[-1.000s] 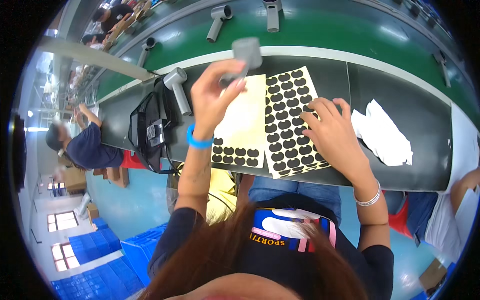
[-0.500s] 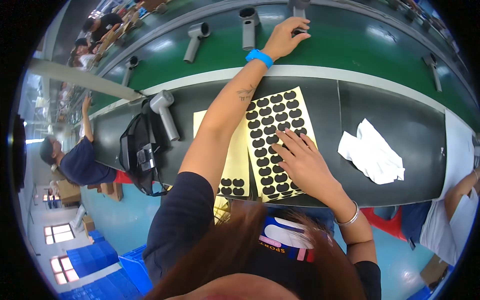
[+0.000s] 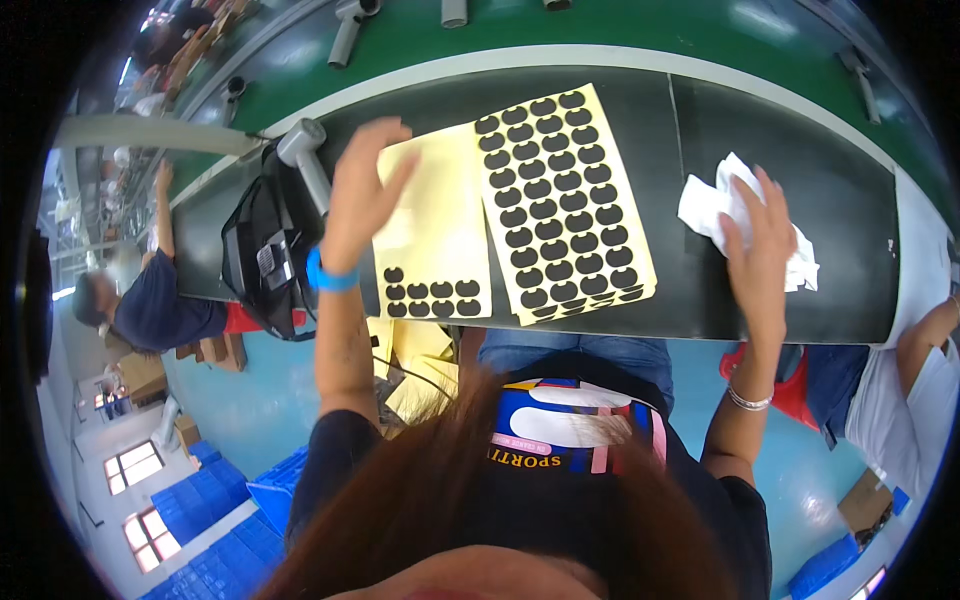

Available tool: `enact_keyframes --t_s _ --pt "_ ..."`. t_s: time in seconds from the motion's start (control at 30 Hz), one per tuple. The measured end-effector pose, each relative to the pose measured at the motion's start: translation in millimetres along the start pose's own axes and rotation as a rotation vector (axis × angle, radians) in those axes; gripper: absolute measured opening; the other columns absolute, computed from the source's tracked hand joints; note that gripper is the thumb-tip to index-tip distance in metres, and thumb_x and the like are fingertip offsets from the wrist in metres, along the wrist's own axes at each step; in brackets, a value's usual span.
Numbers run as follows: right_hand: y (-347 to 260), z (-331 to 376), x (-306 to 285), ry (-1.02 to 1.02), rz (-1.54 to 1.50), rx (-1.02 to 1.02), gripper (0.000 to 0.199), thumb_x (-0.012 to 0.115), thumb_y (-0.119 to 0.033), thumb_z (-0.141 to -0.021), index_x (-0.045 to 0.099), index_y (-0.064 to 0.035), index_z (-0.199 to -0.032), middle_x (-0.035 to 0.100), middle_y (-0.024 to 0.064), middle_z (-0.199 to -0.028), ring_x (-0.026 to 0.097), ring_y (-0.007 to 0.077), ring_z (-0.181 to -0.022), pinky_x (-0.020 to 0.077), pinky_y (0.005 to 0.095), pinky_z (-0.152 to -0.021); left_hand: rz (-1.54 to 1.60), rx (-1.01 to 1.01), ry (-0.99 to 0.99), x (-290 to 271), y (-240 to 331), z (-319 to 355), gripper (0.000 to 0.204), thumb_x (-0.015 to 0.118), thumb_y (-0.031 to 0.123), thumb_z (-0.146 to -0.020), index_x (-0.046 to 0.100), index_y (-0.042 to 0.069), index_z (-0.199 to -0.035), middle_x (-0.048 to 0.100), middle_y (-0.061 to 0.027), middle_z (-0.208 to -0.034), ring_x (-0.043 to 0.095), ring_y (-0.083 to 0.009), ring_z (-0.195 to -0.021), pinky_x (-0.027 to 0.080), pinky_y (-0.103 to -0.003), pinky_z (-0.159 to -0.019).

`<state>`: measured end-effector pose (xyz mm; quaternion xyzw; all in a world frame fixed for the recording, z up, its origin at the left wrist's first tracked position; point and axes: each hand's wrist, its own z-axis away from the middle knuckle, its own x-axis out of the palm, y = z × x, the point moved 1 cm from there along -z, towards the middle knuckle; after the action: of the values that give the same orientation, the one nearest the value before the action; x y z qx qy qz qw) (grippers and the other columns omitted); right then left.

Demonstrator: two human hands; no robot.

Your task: Applying small black circular stickers onto cylindrical plastic parts at an assembly station.

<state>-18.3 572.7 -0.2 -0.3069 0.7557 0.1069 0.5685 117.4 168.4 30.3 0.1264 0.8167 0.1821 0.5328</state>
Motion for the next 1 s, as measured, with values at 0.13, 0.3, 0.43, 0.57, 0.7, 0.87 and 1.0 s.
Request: enact_keyframes --t_s 0.13,0.3,0.43,0.57,0.7,0.87,1.0 --pt "27.8 19.2 9.4 0.013 0.04 -0.015 0.033 0.056 -0.015 -0.09 0.056 -0.0058 -0.122 0.052 0.015 -0.132 0.048 0.0355 -0.121 0.0376 0.0416 -0.099 -0.152 -0.144 0.004 20.2 12.3 85.8 0.04 0.067 0.022 -0.084 0.059 0.004 -0.118 0.051 -0.0177 -0.131 0.042 -0.0388 -0.126 0.033 -0.047 -0.104" --pt "15.4 19.6 4.2 0.101 -0.293 0.202 0.026 0.056 -0.013 -0.091 0.06 -0.001 -0.113 0.064 0.0145 -0.111 0.061 0.0255 -0.098 0.0436 0.0296 -0.088 -0.014 -0.239 0.27 19.4 13.8 112.1 0.026 0.067 0.011 -0.083 0.067 0.004 -0.108 0.063 -0.0136 -0.116 0.051 -0.0353 -0.12 0.04 -0.043 -0.099" --pt "31.8 23.3 7.5 0.246 -0.515 0.406 0.022 0.057 -0.011 -0.092 0.061 0.0021 -0.11 0.064 0.0058 -0.095 0.056 0.0113 -0.085 0.0426 0.0234 -0.08 0.119 -0.125 0.428 0.3 48.7 73.3 0.026 0.068 0.004 -0.079 0.068 0.005 -0.105 0.066 -0.0114 -0.111 0.056 -0.0328 -0.114 0.046 -0.038 -0.093" --pt "22.4 1.6 -4.3 0.45 -0.739 0.351 0.021 0.056 -0.01 -0.093 0.06 0.0025 -0.11 0.062 0.0018 -0.094 0.054 0.0071 -0.085 0.0421 0.0198 -0.076 0.155 0.087 0.396 14.8 64.9 34.6 0.025 0.069 0.008 -0.078 0.069 0.007 -0.104 0.066 -0.0119 -0.11 0.058 -0.0336 -0.109 0.047 -0.039 -0.091" --pt "-2.3 -26.8 -35.5 0.627 -0.913 0.187 0.022 0.055 -0.01 -0.094 0.059 0.0029 -0.111 0.063 0.004 -0.096 0.057 0.0067 -0.085 0.0436 0.019 -0.075 0.258 0.201 0.21 -5.4 77.2 -0.6 0.025 0.069 0.011 -0.078 0.069 0.008 -0.103 0.066 -0.0137 -0.107 0.063 -0.0323 -0.099 0.052 -0.037 -0.082" --pt "-9.0 -40.0 -62.2 0.68 -0.912 0.183 0.023 0.055 -0.009 -0.094 0.058 0.0037 -0.113 0.063 0.0051 -0.099 0.058 0.0077 -0.086 0.0442 0.0192 -0.076 0.491 0.206 0.033 -30.0 89.7 -11.6 0.031 0.068 0.01 -0.078 0.066 0.006 -0.109 0.063 -0.0146 -0.115 0.063 -0.0273 -0.102 0.051 -0.034 -0.086" --pt "-31.8 -56.5 -63.7 0.66 -0.936 0.142 0.024 0.056 -0.008 -0.093 0.058 0.0043 -0.114 0.062 0.0043 -0.102 0.057 0.0076 -0.091 0.0435 0.0192 -0.08 0.275 0.223 0.05 44.0 67.5 -20.9 0.048 0.069 0.025 -0.08 0.056 0.006 -0.123 0.052 -0.0194 -0.129 0.045 -0.0365 -0.123 0.032 -0.049 -0.104"
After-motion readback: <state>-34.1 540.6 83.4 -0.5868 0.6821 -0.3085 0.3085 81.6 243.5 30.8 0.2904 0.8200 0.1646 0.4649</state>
